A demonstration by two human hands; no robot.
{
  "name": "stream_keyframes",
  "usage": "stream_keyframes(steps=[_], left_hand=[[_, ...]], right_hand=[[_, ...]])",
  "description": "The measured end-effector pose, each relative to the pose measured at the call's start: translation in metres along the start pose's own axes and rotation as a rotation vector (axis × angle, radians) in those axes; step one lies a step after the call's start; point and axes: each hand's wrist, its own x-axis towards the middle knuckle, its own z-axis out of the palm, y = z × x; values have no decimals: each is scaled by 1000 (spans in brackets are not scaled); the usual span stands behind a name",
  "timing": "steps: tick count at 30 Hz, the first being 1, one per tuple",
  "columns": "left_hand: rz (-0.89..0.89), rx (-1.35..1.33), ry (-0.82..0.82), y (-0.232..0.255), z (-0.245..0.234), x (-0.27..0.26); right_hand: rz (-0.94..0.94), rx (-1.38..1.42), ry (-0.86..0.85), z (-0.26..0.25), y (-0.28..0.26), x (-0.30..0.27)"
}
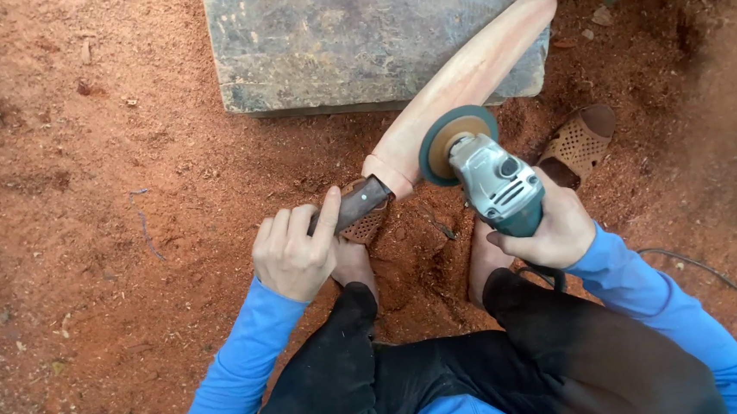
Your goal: Grinding and sanding a wooden sheath using a handheld angle grinder
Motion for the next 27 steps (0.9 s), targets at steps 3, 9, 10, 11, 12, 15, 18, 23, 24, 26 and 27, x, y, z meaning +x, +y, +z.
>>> stream_keyframes(steps=[3,9,10,11,12,15,18,23,24,26,27], left_hand=[[-56,-74,-52,-4,9,-10],[-91,-140,-111,-8,13,-15],[-93,-138,-118,-7,11,-14],[-96,-136,-123,-6,11,-12],[-96,-136,-122,-6,11,-12],[-74,-103,-102,-6,12,-13],[-54,-70,-79,-5,10,-10],[4,5,-52,-3,0,0],[2,5,-51,-3,0,1],[32,12,-32,-3,-2,3],[30,13,-30,-3,-4,4]], right_hand=[[31,-50,-6,1,14,-4],[77,-77,-54,11,32,-8],[72,-72,-54,12,29,-8],[65,-70,-52,12,25,-8],[65,-71,-52,12,23,-7],[62,-73,-69,13,19,-7],[62,-63,-69,13,19,-7],[60,-66,-68,14,17,-6],[60,-68,-68,13,16,-6],[49,-63,-71,13,13,-5],[47,-66,-72,13,12,-4]])
